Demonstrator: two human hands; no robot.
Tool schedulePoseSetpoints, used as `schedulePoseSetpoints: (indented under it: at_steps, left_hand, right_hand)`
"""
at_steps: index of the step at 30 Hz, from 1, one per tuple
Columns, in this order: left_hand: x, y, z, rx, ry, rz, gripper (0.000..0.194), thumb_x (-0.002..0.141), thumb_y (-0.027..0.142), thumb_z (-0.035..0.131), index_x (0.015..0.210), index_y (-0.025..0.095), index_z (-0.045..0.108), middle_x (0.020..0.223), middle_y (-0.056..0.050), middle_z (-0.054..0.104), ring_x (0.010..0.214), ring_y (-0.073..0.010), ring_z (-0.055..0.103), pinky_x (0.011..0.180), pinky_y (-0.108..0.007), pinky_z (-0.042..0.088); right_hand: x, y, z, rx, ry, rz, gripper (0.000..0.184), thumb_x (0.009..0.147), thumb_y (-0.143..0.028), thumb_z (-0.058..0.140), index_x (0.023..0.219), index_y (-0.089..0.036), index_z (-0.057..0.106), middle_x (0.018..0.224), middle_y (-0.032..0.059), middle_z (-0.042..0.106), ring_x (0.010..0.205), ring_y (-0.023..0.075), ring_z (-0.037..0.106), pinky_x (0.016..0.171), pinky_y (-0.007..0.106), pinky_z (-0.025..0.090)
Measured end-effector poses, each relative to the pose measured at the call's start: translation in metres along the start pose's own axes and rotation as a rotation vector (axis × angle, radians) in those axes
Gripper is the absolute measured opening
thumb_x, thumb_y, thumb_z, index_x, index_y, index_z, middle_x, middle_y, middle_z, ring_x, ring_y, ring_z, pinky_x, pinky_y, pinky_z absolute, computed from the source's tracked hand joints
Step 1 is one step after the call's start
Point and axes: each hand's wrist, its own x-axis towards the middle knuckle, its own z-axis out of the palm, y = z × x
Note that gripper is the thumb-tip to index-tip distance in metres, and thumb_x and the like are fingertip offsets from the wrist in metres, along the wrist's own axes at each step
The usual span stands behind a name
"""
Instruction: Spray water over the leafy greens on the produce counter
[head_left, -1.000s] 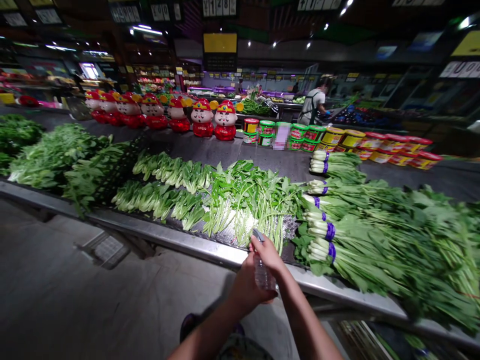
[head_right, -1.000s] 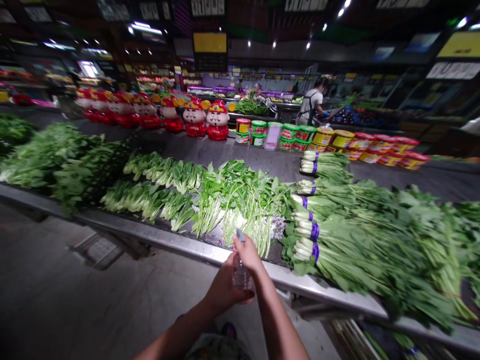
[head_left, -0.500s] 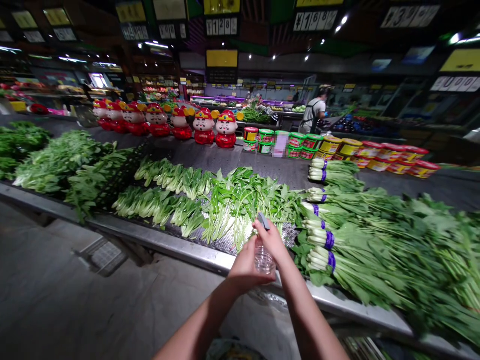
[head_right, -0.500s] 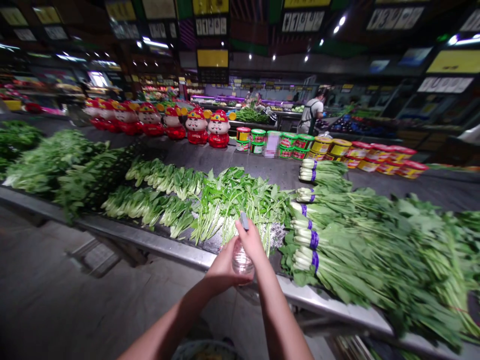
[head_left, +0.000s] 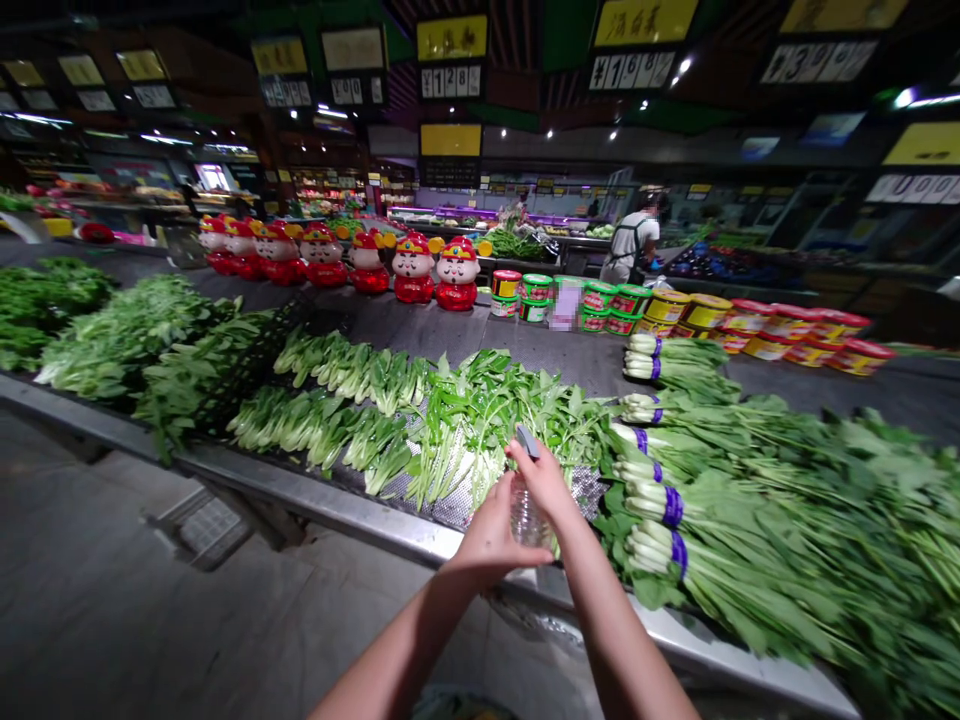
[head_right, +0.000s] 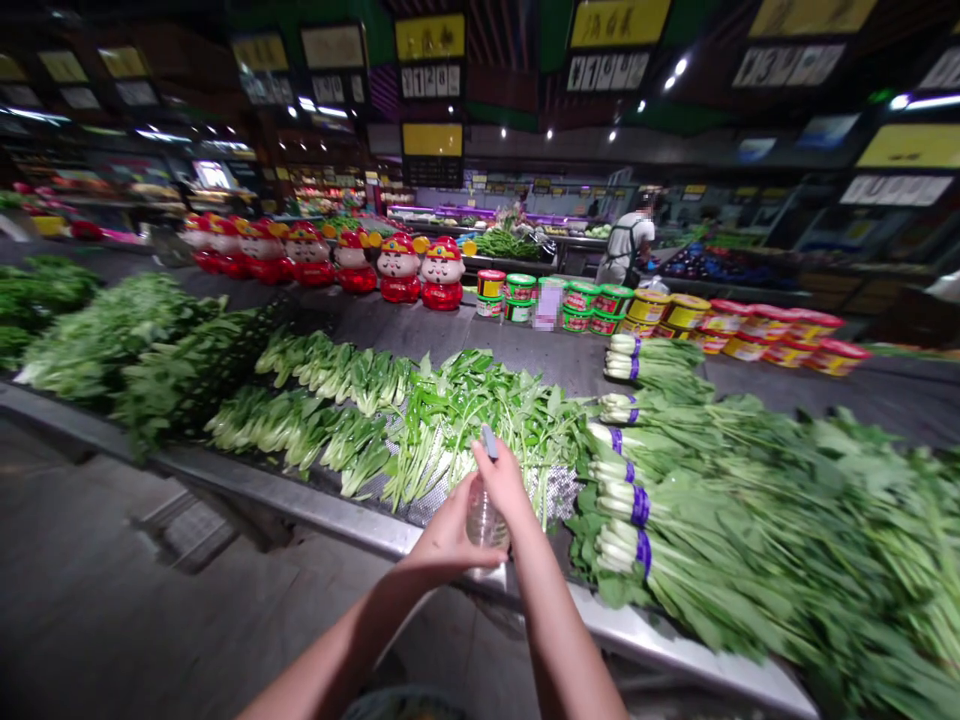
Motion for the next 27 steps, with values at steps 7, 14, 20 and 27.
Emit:
schedulePoseSetpoints:
  at_steps: [7, 14, 20, 27]
  left_hand:
    - [0.014, 0.001, -0.024, 0.014, 0.029, 0.048, 0.092, 0.049, 0.026, 0.084, 0.128, 0.019, 0.038, 0.119, -0.011, 0.054, 0.106, -0.0287, 0.053, 0.088, -0.039, 0.044]
    - [0.017, 0.0, -0.036, -0.037, -0.011, 0.09, 0.092, 0.048, 0.025, 0.084, 0.128, 0.021, 0.039, 0.12, -0.01, 0.054, 0.107, -0.0278, 0.053, 0.089, -0.038, 0.043]
    - [0.011, -0.004, -0.043, 0.007, -0.003, 0.09, 0.093, 0.047, 0.026, 0.085, 0.128, 0.021, 0.038, 0.121, -0.009, 0.053, 0.108, -0.0282, 0.052, 0.09, -0.039, 0.043]
    - [0.0, -0.004, -0.054, 0.018, 0.032, 0.05, 0.092, 0.05, 0.027, 0.083, 0.128, 0.021, 0.037, 0.121, -0.009, 0.053, 0.109, -0.0282, 0.052, 0.091, -0.037, 0.043]
  right_hand:
    - [0.025, -0.011, 0.017, 0.012, -0.005, -0.034, 0.042, 0.081, -0.054, 0.047, 0.095, -0.017, 0.063, 0.084, 0.006, 0.066, 0.072, 0.0201, 0.059, 0.067, 0.032, 0.045]
    - [0.029, -0.014, 0.023, -0.04, 0.042, -0.009, 0.043, 0.081, -0.057, 0.046, 0.086, -0.017, 0.062, 0.067, 0.0022, 0.06, 0.06, 0.0188, 0.053, 0.059, 0.032, 0.042]
    - [0.023, -0.021, 0.031, 0.01, 0.013, 0.004, 0.044, 0.081, -0.053, 0.048, 0.102, -0.017, 0.06, 0.084, 0.007, 0.065, 0.069, 0.0207, 0.057, 0.065, 0.033, 0.044]
    - [0.015, -0.039, 0.044, 0.022, -0.038, 0.01, 0.044, 0.078, -0.053, 0.053, 0.099, -0.016, 0.062, 0.085, 0.005, 0.065, 0.072, 0.0197, 0.056, 0.068, 0.032, 0.044]
